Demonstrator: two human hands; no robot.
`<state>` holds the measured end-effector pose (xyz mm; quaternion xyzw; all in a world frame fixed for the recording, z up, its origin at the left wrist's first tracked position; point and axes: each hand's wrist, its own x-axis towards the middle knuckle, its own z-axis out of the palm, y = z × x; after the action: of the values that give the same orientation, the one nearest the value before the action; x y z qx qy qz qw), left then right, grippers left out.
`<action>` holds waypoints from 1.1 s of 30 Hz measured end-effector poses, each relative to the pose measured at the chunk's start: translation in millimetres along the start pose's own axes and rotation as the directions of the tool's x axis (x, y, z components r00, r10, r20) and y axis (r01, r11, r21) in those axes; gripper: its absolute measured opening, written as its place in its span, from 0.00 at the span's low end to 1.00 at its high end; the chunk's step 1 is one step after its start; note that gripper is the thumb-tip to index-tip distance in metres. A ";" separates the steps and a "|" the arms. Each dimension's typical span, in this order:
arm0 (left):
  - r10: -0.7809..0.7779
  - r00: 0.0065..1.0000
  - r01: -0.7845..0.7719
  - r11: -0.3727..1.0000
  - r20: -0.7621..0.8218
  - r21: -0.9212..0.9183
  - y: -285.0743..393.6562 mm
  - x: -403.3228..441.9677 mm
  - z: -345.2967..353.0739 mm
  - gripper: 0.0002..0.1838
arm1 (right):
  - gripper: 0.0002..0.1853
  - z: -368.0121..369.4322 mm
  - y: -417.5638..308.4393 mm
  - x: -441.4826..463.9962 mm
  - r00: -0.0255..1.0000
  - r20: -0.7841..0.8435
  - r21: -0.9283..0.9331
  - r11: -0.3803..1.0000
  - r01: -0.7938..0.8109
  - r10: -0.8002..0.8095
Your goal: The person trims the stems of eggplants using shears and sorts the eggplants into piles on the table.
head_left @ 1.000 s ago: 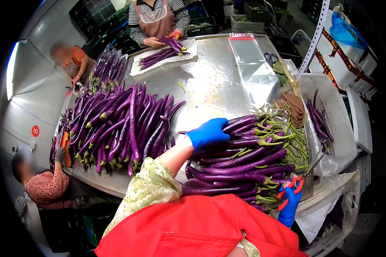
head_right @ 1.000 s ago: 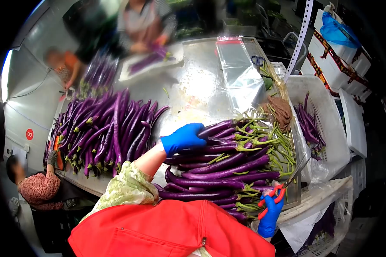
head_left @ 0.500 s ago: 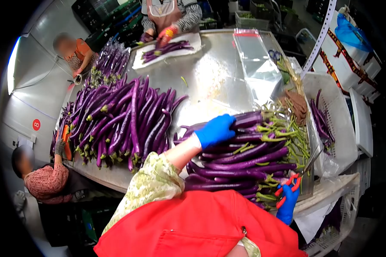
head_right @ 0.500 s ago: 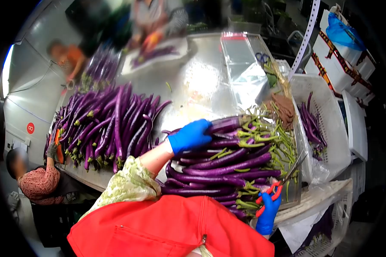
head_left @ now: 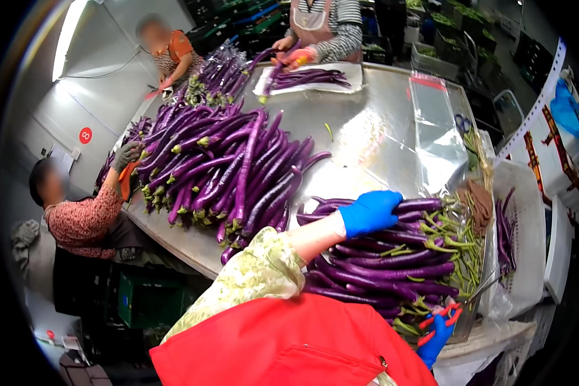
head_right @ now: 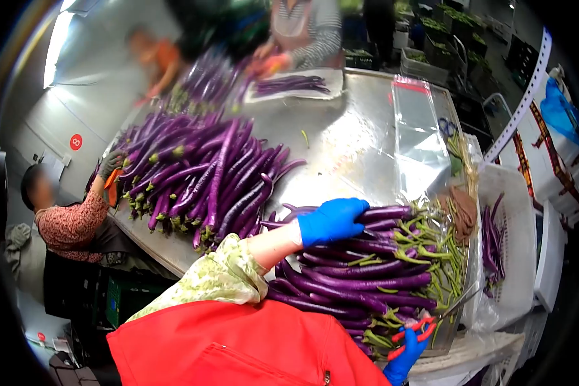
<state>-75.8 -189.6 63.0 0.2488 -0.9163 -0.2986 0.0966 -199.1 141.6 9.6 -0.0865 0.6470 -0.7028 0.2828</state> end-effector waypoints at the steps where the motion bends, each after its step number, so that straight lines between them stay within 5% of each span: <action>1: -0.002 1.000 0.002 1.000 -0.001 0.009 1.5 -0.7 -1.6 0.18 | 0.36 0.4 -1.5 -0.3 1.000 0.002 0.001 1.000 -0.009 0.009; 13: 0.116 0.992 -0.111 0.989 -0.040 0.100 4.4 -7.9 0.2 0.24 | 0.36 -2.8 4.9 3.6 1.000 -0.011 -0.015 1.000 -0.026 0.025; 21: 0.188 0.973 -0.177 0.980 -0.134 0.088 -2.3 -3.7 5.6 0.19 | 0.35 -1.2 8.8 7.4 1.000 -0.001 0.059 0.998 0.018 -0.018; 26: 0.417 0.825 -0.251 0.876 -0.382 0.412 -11.5 -1.1 5.5 0.17 | 0.35 1.1 -5.0 -3.7 0.999 0.028 0.055 0.998 -0.022 0.020; 33: 0.447 0.817 -0.260 0.849 -0.365 0.459 -11.0 -3.8 4.0 0.16 | 0.34 -10.2 11.1 5.9 0.998 0.060 0.079 0.997 -0.022 0.017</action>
<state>-69.5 -193.3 53.2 0.1479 -0.9377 -0.0194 0.3137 -205.7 147.4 -4.0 -0.0897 0.6106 -0.7224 0.3121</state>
